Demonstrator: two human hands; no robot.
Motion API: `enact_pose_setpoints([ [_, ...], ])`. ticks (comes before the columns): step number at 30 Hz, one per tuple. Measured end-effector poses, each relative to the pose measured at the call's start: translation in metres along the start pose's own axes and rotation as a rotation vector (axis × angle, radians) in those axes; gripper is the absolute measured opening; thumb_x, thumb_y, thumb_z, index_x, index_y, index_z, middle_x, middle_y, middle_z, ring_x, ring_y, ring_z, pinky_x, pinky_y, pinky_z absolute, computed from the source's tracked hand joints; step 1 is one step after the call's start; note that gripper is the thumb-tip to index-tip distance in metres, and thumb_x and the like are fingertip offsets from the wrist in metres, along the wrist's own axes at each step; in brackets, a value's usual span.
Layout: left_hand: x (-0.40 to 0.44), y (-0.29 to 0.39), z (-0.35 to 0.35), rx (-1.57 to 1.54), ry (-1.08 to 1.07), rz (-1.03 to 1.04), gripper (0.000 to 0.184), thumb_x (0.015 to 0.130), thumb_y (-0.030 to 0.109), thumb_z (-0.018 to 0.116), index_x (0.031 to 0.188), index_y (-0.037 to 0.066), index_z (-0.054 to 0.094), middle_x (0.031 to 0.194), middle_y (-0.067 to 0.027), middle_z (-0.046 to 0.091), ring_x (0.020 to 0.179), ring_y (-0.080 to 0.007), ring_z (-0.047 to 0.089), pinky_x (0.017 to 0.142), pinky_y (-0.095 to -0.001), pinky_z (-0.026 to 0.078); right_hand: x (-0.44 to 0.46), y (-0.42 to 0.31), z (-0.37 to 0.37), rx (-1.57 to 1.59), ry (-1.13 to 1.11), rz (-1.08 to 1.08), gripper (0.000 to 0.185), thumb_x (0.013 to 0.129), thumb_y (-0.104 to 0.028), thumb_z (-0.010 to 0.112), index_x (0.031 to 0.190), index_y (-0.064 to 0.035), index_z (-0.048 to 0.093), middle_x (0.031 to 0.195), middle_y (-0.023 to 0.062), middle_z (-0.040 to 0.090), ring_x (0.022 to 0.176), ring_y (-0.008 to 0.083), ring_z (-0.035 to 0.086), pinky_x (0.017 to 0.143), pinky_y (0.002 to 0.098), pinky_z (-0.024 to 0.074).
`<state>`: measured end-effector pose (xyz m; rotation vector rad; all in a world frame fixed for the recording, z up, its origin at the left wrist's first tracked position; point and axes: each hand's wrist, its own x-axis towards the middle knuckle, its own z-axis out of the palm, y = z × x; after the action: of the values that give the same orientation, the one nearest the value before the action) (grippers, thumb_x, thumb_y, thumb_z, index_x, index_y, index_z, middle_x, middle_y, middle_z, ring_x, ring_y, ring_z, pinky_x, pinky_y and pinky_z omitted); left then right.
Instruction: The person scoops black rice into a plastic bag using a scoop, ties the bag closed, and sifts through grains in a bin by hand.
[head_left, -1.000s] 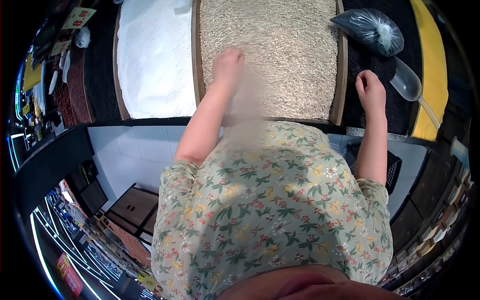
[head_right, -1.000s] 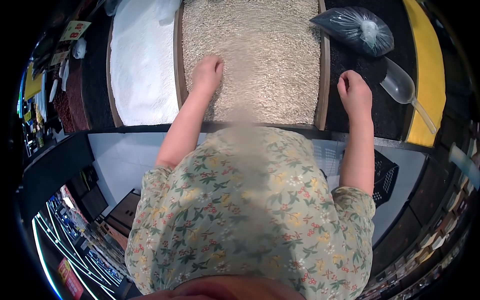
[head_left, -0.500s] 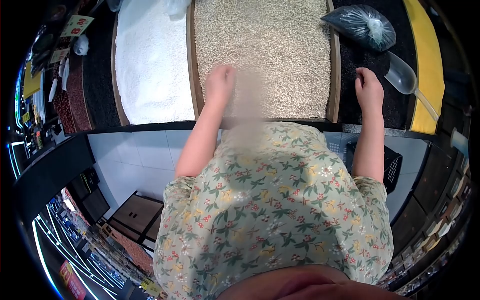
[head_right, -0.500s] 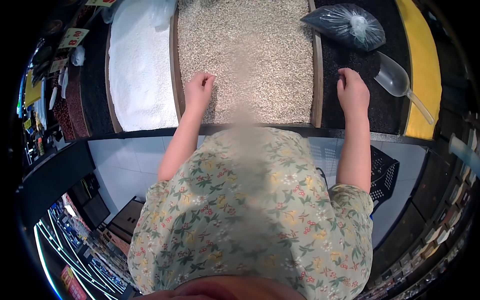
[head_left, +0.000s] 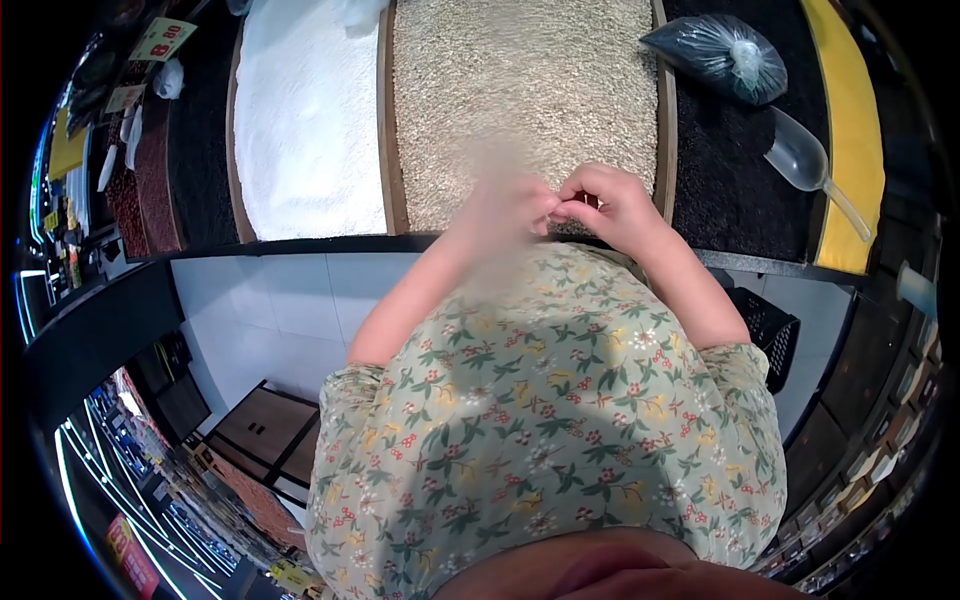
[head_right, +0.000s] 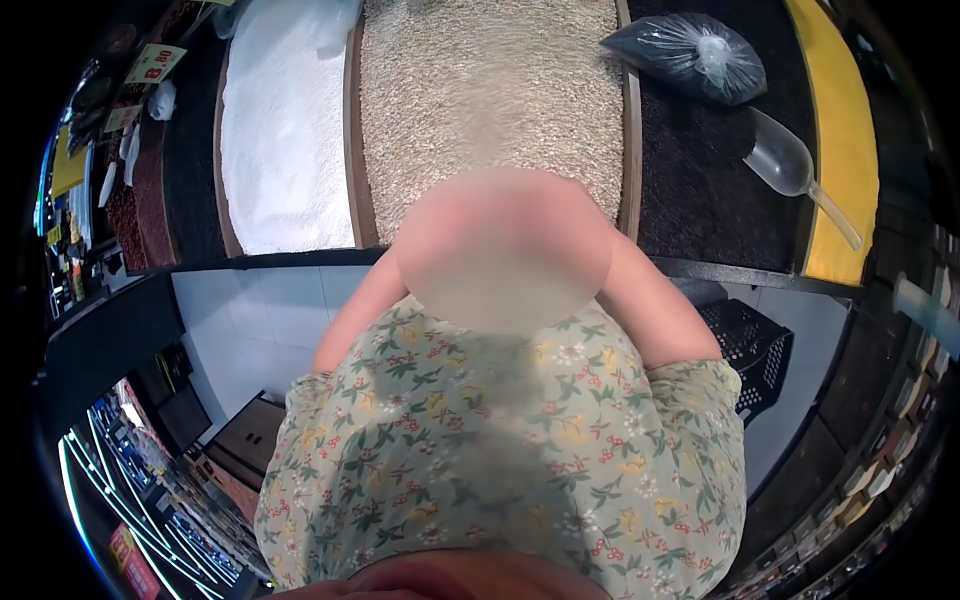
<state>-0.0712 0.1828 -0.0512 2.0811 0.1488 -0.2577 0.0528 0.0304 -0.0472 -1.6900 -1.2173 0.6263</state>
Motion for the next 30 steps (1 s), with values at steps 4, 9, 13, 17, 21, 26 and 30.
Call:
enact_pose_setpoints([
  [4,-0.01,-0.004,0.002,-0.583,0.059,-0.304,0.027,0.088,0.026,0.057,0.093,0.002,0.067,0.076,-0.0046,0.064,0.074,-0.0107,0.059,0.069,-0.0271,0.047,0.001,0.011,0.005,0.059,-0.049,0.038,0.012,0.075,-0.003,0.071,0.079,-0.0027,0.06,0.075,0.0051,0.061,0.064,0.0139,0.059,0.055,0.0254,0.0453],
  [9,-0.009,0.004,-0.003,-0.623,0.043,-0.311,0.018,0.09,0.014,0.058,0.097,0.001,0.067,0.085,-0.0017,0.067,0.077,-0.0072,0.06,0.069,-0.0236,0.049,0.001,0.005,-0.001,0.023,-0.054,0.098,0.009,0.075,-0.008,0.068,0.082,-0.0043,0.063,0.077,0.0099,0.061,0.071,0.0258,0.061,0.064,0.0326,0.0487],
  [13,-0.006,-0.001,-0.001,-0.755,-0.003,-0.3,0.022,0.091,0.015,0.056,0.105,0.0,0.065,0.092,-0.0033,0.067,0.084,-0.0098,0.061,0.074,-0.0247,0.049,0.002,0.01,-0.004,-0.212,0.023,-0.093,0.007,0.076,-0.009,0.066,0.079,-0.0056,0.061,0.076,0.0093,0.06,0.071,0.0273,0.06,0.062,0.0349,0.0485],
  [17,-0.013,-0.038,0.008,-0.369,0.213,-0.145,0.027,0.091,0.015,0.056,0.113,0.0,0.061,0.101,-0.0075,0.066,0.093,-0.0124,0.062,0.083,-0.0259,0.048,-0.006,0.031,-0.024,-0.383,0.141,-0.066,0.007,0.078,-0.009,0.064,0.08,-0.0069,0.058,0.075,0.0086,0.059,0.071,0.0279,0.06,0.061,0.0362,0.0484],
  [21,-0.017,-0.075,0.01,-0.478,0.472,-0.416,0.026,0.089,0.014,0.059,0.111,0.001,0.062,0.102,-0.0089,0.066,0.096,-0.0169,0.062,0.086,-0.0282,0.048,-0.029,0.06,-0.068,-0.597,0.306,0.191,0.01,0.082,-0.014,0.062,0.08,-0.0062,0.057,0.073,0.0094,0.059,0.065,0.0279,0.06,0.058,0.0364,0.0472],
  [26,0.002,-0.033,0.008,0.542,0.245,-0.183,0.037,0.082,0.017,0.064,0.119,0.012,0.059,0.13,-0.0108,0.05,0.123,-0.0297,0.044,0.101,-0.0435,0.036,-0.055,0.085,-0.089,-0.914,0.247,0.545,0.021,0.086,-0.028,0.06,0.088,-0.0072,0.062,0.081,0.01,0.063,0.076,0.0301,0.062,0.066,0.0414,0.0497],
  [30,0.028,-0.032,0.037,0.701,0.159,0.155,0.044,0.084,0.024,0.06,0.126,0.015,0.053,0.139,-0.009,0.04,0.132,-0.0296,0.033,0.105,-0.0521,0.028,-0.065,0.083,-0.068,-0.823,0.467,0.331,0.03,0.083,-0.023,0.063,0.109,-0.0076,0.06,0.108,0.0111,0.059,0.101,0.0307,0.055,0.084,0.0394,0.0469],
])
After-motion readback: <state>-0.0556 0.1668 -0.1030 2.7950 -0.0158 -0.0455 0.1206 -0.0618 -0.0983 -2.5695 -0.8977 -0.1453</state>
